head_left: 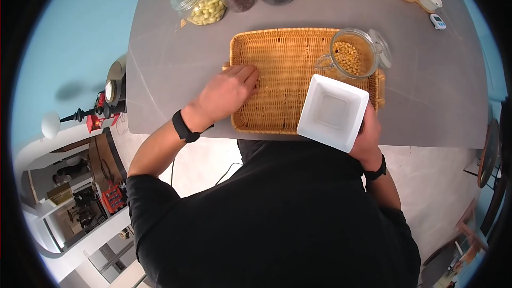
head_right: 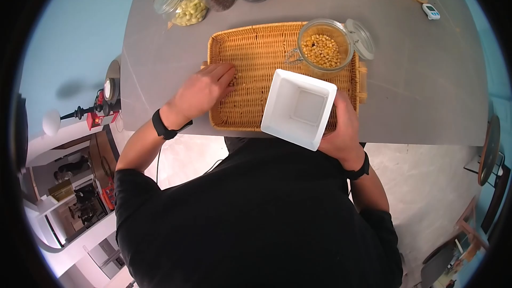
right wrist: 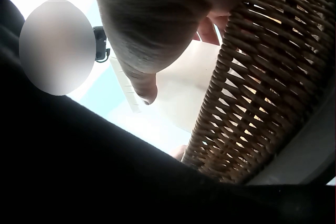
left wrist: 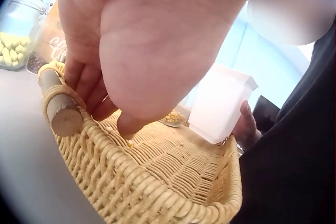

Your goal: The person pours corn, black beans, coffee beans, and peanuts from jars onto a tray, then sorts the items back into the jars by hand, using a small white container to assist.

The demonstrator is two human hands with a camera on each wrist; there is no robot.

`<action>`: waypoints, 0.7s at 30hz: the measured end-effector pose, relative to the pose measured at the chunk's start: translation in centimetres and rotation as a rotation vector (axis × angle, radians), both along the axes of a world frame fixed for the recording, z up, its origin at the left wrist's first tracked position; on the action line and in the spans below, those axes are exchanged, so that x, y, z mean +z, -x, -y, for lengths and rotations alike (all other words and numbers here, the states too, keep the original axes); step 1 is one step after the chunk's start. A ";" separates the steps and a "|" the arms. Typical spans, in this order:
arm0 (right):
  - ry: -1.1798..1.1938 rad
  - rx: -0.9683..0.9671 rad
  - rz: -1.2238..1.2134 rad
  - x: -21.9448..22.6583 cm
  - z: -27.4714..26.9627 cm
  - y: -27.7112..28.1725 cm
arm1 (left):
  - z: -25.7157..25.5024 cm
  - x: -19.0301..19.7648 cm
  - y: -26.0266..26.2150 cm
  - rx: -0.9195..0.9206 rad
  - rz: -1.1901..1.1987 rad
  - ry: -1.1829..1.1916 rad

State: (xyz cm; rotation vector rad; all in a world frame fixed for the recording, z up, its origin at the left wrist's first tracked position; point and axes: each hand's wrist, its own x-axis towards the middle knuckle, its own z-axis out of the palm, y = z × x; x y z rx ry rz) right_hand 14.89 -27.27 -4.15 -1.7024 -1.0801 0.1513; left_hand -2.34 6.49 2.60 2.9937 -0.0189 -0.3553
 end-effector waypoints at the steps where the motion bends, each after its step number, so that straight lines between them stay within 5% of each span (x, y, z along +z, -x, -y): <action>1: 0.000 0.003 0.008 0.0 0.0 0.0 | 0.3 0.4 -0.2 -0.039 0.050 -0.007; 6: 0.006 0.002 0.030 0.1 0.0 0.1 | 0.1 0.5 -1.2 -0.313 0.081 0.043; 11: -0.015 -0.012 0.024 0.4 -0.2 0.2 | -0.7 0.0 0.0 -0.349 0.097 -0.011; 15: -0.009 0.003 0.036 0.6 -0.4 0.1 | -1.0 0.6 0.8 -0.267 -0.001 -0.046; 21: 0.025 0.003 0.031 0.4 -0.2 0.2 | 0.0 -0.3 0.4 -0.142 0.224 -0.157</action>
